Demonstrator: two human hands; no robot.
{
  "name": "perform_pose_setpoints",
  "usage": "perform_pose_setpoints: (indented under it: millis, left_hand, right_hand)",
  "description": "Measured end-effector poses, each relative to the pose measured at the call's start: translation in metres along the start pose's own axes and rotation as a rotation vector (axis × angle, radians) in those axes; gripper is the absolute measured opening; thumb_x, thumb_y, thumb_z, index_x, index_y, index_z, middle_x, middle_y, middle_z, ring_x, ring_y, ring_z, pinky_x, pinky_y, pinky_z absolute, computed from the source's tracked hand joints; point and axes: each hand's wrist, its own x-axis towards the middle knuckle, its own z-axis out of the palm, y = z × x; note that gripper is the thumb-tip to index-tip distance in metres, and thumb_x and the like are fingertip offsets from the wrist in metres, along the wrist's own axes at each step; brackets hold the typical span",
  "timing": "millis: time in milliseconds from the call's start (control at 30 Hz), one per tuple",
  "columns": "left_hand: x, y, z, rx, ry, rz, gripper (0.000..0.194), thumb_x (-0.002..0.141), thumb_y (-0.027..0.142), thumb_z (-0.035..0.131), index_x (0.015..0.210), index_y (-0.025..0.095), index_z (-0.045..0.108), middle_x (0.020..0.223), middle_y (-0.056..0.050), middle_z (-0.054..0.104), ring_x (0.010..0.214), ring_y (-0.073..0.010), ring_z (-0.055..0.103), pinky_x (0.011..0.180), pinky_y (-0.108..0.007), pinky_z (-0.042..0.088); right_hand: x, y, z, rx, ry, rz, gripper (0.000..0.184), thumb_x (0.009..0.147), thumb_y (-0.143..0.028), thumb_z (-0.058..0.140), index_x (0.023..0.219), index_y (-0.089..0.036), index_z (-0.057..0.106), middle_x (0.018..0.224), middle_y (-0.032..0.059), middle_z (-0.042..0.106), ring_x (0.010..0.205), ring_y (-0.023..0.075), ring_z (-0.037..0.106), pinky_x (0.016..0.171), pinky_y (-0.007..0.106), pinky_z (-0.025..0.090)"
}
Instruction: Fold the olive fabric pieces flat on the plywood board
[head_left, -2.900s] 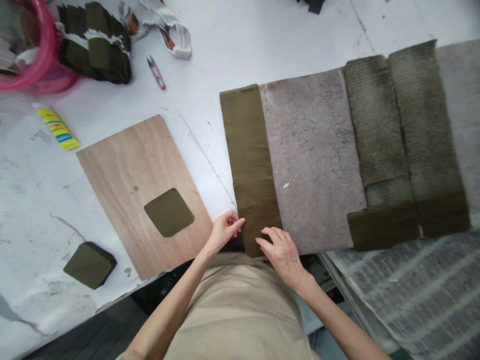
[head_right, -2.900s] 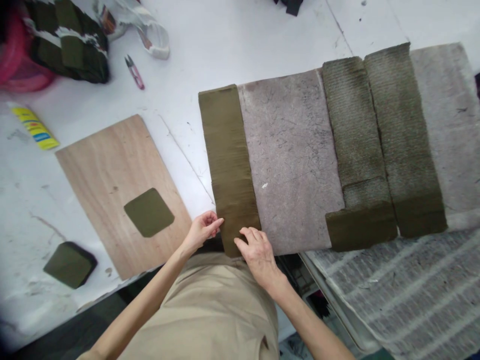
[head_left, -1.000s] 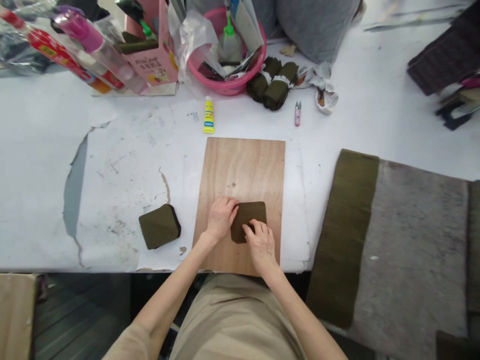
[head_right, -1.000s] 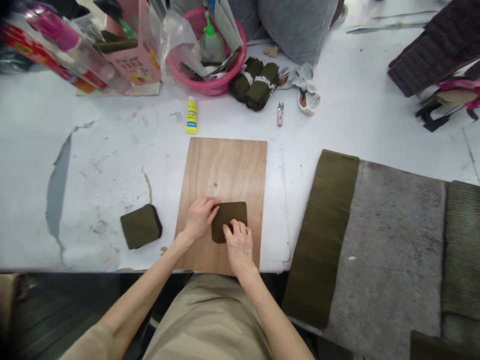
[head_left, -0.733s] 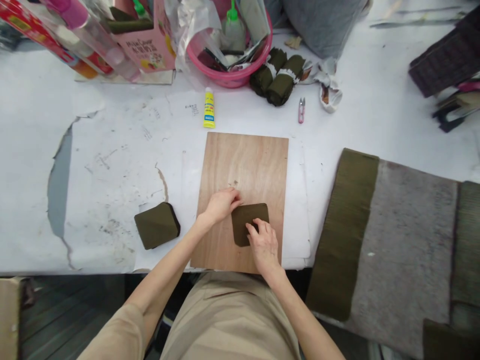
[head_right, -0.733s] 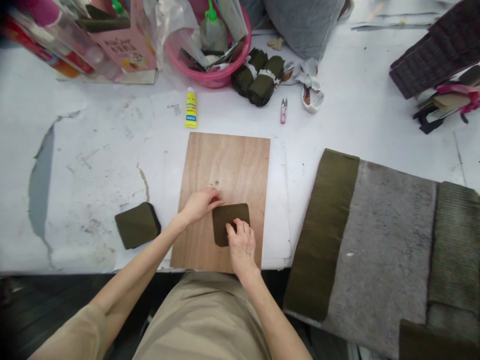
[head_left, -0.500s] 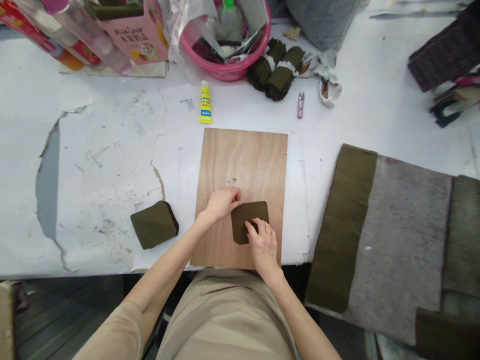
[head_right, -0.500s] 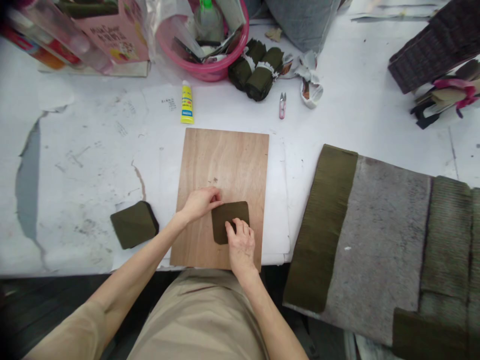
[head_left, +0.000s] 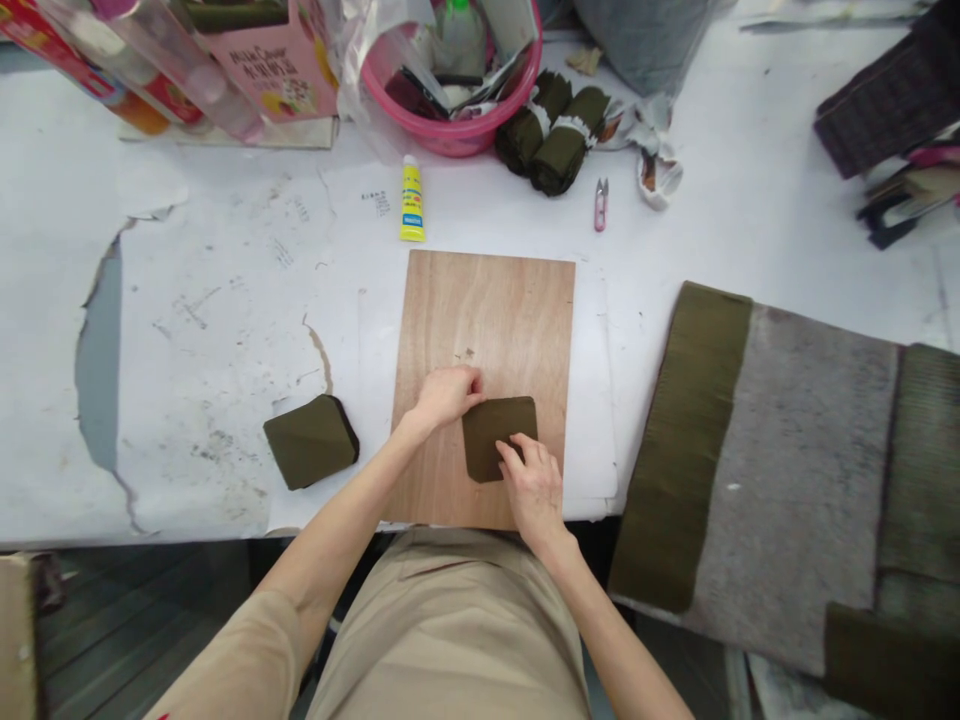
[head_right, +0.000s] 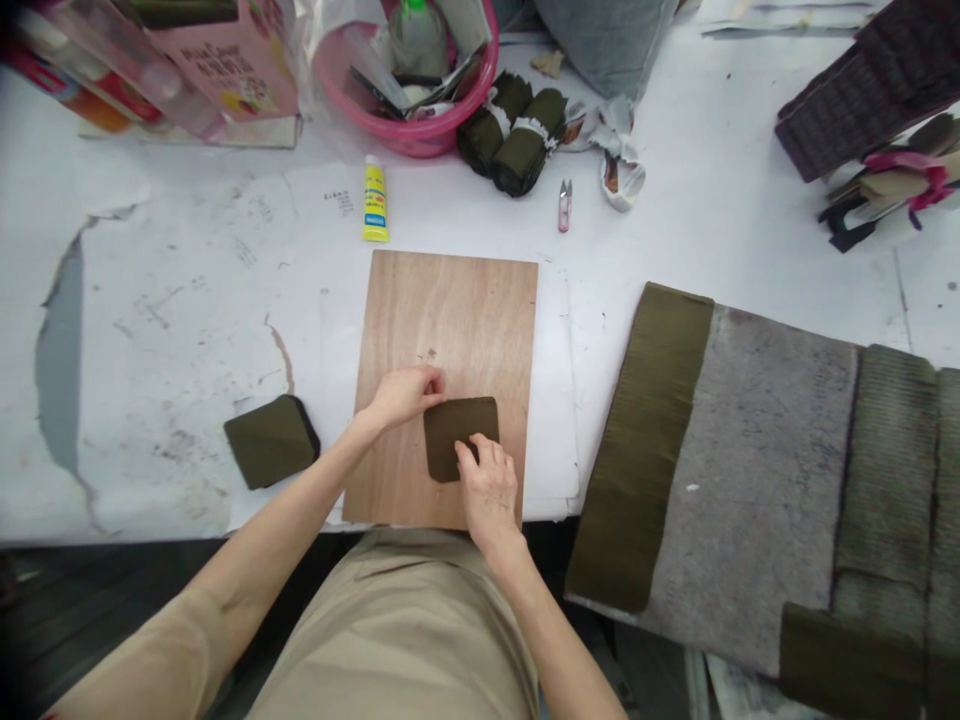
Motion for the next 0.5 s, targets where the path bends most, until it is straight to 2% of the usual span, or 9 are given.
perform_pose_setpoints:
  millis: [167, 367, 500]
  left_hand:
    - [-0.001, 0.003, -0.002, 0.038, -0.018, -0.006, 0.008, 0.074, 0.026, 0.063, 0.070, 0.019, 0.061, 0.071, -0.003, 0.065, 0.061, -0.0151, 0.055, 0.057, -0.024, 0.032]
    - [-0.002, 0.005, -0.005, 0.094, -0.058, -0.024, 0.010, 0.076, 0.029, 0.060, 0.074, 0.019, 0.062, 0.076, -0.002, 0.066, 0.064, -0.0143, 0.055, 0.055, -0.024, 0.031]
    - [-0.002, 0.005, -0.004, 0.101, -0.073, -0.031, 0.010, 0.077, 0.030, 0.058, 0.075, 0.020, 0.062, 0.077, -0.002, 0.066, 0.066, -0.0146, 0.056, 0.056, -0.024, 0.032]
  right_hand:
    - [-0.004, -0.004, 0.001, -0.058, -0.012, 0.044, 0.040, 0.084, -0.008, 0.052, 0.121, -0.023, 0.055, 0.115, 0.0110, 0.058, 0.100, 0.0240, 0.050, 0.074, 0.036, 0.041]
    - [-0.011, -0.006, 0.001, -0.063, -0.058, 0.127, 0.040, 0.084, -0.012, 0.054, 0.123, -0.020, 0.053, 0.118, 0.0105, 0.056, 0.101, 0.0238, 0.051, 0.077, 0.036, 0.041]
    - [-0.017, -0.007, -0.003, -0.076, -0.072, 0.175, 0.040, 0.084, -0.007, 0.050, 0.122, -0.018, 0.054, 0.116, 0.0117, 0.058, 0.099, 0.0237, 0.052, 0.077, 0.036, 0.042]
